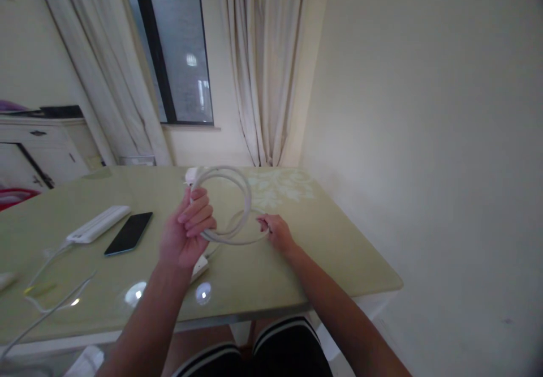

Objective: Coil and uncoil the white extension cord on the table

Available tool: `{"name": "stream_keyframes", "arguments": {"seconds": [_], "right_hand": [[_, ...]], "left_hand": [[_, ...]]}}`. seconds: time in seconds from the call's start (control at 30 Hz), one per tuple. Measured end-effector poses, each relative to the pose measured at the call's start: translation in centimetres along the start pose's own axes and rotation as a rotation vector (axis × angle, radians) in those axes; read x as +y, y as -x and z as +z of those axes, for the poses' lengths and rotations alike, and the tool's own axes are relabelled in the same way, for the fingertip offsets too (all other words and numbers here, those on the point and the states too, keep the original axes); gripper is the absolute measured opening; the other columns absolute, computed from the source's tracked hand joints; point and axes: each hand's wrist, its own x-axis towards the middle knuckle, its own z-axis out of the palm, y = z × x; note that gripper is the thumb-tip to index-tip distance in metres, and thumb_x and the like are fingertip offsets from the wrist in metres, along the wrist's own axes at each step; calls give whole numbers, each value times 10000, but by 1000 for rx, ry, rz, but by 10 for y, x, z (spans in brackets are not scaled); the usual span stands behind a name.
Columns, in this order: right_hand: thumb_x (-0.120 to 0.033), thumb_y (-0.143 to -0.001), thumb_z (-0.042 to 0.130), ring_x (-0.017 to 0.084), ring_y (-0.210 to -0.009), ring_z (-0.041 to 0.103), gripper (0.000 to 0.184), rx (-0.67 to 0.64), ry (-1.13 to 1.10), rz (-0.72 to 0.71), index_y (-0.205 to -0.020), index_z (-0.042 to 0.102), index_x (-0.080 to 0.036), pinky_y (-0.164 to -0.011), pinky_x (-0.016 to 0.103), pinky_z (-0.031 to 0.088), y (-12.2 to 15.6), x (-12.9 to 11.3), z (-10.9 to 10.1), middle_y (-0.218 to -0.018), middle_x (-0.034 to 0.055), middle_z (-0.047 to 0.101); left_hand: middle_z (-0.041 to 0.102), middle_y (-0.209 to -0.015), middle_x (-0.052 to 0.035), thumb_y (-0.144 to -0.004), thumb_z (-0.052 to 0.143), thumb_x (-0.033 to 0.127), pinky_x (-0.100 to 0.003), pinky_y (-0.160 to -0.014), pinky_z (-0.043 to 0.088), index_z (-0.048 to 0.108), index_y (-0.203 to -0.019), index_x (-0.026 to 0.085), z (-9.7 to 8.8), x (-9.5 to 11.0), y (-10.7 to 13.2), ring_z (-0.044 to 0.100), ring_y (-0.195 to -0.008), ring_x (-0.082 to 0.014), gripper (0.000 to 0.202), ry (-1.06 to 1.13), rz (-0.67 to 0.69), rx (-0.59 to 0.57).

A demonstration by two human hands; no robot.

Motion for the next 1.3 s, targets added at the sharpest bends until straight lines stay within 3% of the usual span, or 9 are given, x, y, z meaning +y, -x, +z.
{"name": "stream_keyframes", "arguments": {"seconds": [0.23, 0.3, 0.4, 0.5, 0.63, 0.77, 0.93, 1.13, 1.3], "right_hand": [[-294, -990, 413, 200, -912, 623, 333, 381, 213, 309, -1088, 702, -161, -873, 304, 440, -20, 50, -62, -918, 87, 715], [-331, -981, 453, 215, -969, 620, 321, 383, 328, 374, -1026, 714, -151, -873, 305, 442, -25, 54, -81, -983, 116, 715], [-491, -985, 494, 227, -901, 640, 412, 214, 468, 491, -904, 730, -163, -802, 304, 446, -37, 52, -107, -941, 136, 717], [-590, -1006, 429, 203, -752, 652, 556, 53, 425, 488, -806, 740, -174, -726, 287, 439, -59, 42, -128, -776, 111, 707], [-569, -1029, 360, 139, -544, 604, 599, 55, 93, 246, -878, 756, -146, -610, 250, 433, -98, 17, -146, -700, 63, 701], [-491, -1004, 477, 99, -467, 530, 455, 37, 69, 34, -907, 763, -150, -562, 215, 379, -131, -19, -162, -585, 2, 638], [-417, -916, 656, 86, -578, 586, 290, -184, 51, -228, -890, 750, -144, -611, 176, 384, -161, -70, -179, -662, -8, 678], [-319, -884, 677, 70, -561, 604, 213, -527, -30, -353, -783, 732, -140, -618, 164, 422, -192, -114, -169, -603, -36, 669], [-149, -722, 763, 73, -575, 624, 43, -569, -224, -316, -737, 727, -131, -620, 173, 480, -210, -128, -152, -619, -27, 687]], "left_hand": [[484, -481, 105, -1086, 348, 259, -153, -330, 290, 446, -923, 222, 8, 74, 20, 426, -368, -55, 193, -55, 249, -60], [497, -483, 103, -1090, 326, 268, -153, -337, 307, 445, -930, 225, 5, 83, 26, 444, -375, -58, 204, -83, 263, -31], [513, -475, 94, -1091, 302, 271, -157, -333, 318, 440, -917, 225, -4, 86, 27, 458, -374, -67, 227, -80, 222, -10], [500, -456, 84, -1087, 288, 246, -152, -308, 275, 424, -874, 220, -18, 78, 19, 436, -347, -64, 254, -72, 104, 29], [403, -459, 89, -1072, 292, 198, -148, -302, 179, 415, -834, 205, -41, 52, 6, 348, -311, -52, 269, -212, -191, 146], [263, -490, 117, -1014, 512, 281, -128, -328, 129, 432, -814, 195, -63, 22, 1, 217, -330, -36, 232, -366, -446, 147], [210, -501, 131, -894, 698, 451, -137, -338, 137, 477, -812, 188, -74, -8, 2, 70, -400, -37, 353, -568, -641, 64], [214, -497, 121, -907, 655, 512, -158, -364, 114, 514, -834, 184, -66, -33, 1, 65, -424, -47, 364, -671, -765, -55], [254, -492, 114, -921, 629, 530, -180, -379, 126, 537, -859, 182, -65, -46, -1, 93, -418, -50, 366, -738, -826, -112]]}}
